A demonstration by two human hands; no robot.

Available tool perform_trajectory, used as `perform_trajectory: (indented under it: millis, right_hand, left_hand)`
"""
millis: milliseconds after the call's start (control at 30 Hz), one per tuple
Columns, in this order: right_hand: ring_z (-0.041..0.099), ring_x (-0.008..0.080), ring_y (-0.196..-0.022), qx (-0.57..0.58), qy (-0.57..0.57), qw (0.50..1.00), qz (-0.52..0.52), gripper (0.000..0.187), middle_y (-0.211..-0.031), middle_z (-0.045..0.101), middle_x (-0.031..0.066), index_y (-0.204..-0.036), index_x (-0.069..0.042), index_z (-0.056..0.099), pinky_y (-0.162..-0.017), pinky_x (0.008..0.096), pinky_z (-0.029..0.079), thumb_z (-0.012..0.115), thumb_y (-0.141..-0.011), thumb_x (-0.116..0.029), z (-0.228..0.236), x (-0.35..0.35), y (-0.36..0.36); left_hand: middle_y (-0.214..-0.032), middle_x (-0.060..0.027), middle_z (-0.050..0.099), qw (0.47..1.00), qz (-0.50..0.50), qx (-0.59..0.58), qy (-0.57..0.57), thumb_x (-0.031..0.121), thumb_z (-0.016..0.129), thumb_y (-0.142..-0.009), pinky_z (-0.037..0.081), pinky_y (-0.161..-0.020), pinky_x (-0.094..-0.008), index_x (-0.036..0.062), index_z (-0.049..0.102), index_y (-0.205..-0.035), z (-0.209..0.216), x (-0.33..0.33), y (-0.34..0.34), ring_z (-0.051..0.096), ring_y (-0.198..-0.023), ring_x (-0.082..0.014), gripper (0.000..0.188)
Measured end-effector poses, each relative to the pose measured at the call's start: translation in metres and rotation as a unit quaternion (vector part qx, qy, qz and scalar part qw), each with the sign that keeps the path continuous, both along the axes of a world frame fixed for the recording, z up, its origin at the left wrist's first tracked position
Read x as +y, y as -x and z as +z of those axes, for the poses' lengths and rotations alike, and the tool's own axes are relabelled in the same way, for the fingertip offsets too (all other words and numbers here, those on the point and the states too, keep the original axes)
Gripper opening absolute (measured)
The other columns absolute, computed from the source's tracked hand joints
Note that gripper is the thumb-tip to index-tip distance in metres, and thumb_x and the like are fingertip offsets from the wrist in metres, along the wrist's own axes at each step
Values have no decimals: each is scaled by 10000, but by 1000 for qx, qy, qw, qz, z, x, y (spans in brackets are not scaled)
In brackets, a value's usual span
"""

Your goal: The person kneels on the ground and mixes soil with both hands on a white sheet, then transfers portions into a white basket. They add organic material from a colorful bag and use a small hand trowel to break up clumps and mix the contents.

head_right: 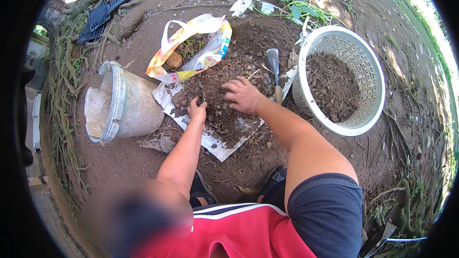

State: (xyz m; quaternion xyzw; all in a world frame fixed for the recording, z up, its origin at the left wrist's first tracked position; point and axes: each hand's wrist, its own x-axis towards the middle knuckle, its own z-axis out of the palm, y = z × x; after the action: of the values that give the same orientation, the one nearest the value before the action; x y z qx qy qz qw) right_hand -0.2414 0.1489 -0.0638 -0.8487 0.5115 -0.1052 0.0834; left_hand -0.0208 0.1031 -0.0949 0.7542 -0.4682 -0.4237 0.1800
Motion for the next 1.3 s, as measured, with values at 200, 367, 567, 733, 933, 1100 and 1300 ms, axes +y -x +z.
perform_trajectory:
  millis: [200,367,567,733,933,1100,1300]
  right_hand:
    - [520,348,-1114,-180,-279,774,-539,544,-1253,464,170,-1147,-79,456,-936,465,404,531,-850,-528,5,-3,3]
    - [504,350,-1148,-371,-374,673,-519,810,-1293,404,247,-1376,-54,261,-845,435,497,639,-796,-476,-9,-10,-43]
    - [463,347,-1198,-302,-331,793,-412,682,-1332,391,252,-1354,-57,371,-954,366,439,663,-760,-223,-30,-26,-40]
    - [537,364,-1098,-216,-274,877,-330,570,-1150,565,245,-1278,-47,450,-927,403,435,662,-756,-133,-8,-45,-22]
    - [589,373,-1001,-216,-264,886,-315,505,-1033,614,248,-1206,-42,480,-888,416,448,681,-772,-203,24,-53,-32]
    - [612,344,-978,-306,-283,841,-345,654,-1051,609,226,-1272,-55,413,-674,405,555,715,-740,-288,33,-46,-30]
    - [666,322,-730,-87,-494,797,-337,553,-895,636,192,-1155,6,488,-523,357,569,726,-729,-256,14,-18,7]
  left_hand:
    - [-1438,-157,214,996,42,28,-75,502,622,-799,323,-1028,-512,246,329,-1398,17,4,27,239,-1307,-406,714]
    - [-1455,-158,149,988,80,82,-107,481,691,-745,377,-970,-525,220,300,-1415,19,3,56,258,-1292,-415,818]
    - [-1294,-199,438,971,36,232,-49,45,641,-778,412,-922,-382,92,366,-1362,-18,-18,54,479,-1155,-291,647]
    - [-1069,-160,617,968,-42,247,24,-5,569,-795,437,-846,-339,25,481,-1223,-19,-25,51,586,-976,-257,438]
    - [-1106,-197,602,985,-105,121,68,67,560,-823,433,-882,-357,50,495,-1228,0,-31,51,577,-1031,-300,410]
    - [-1305,-220,432,995,-89,38,38,201,657,-770,367,-991,-393,110,394,-1345,21,-15,39,438,-1208,-345,638]
    - [-1456,-155,197,987,34,21,-156,204,742,-697,436,-913,-547,117,164,-1438,17,34,14,277,-1308,-380,944]
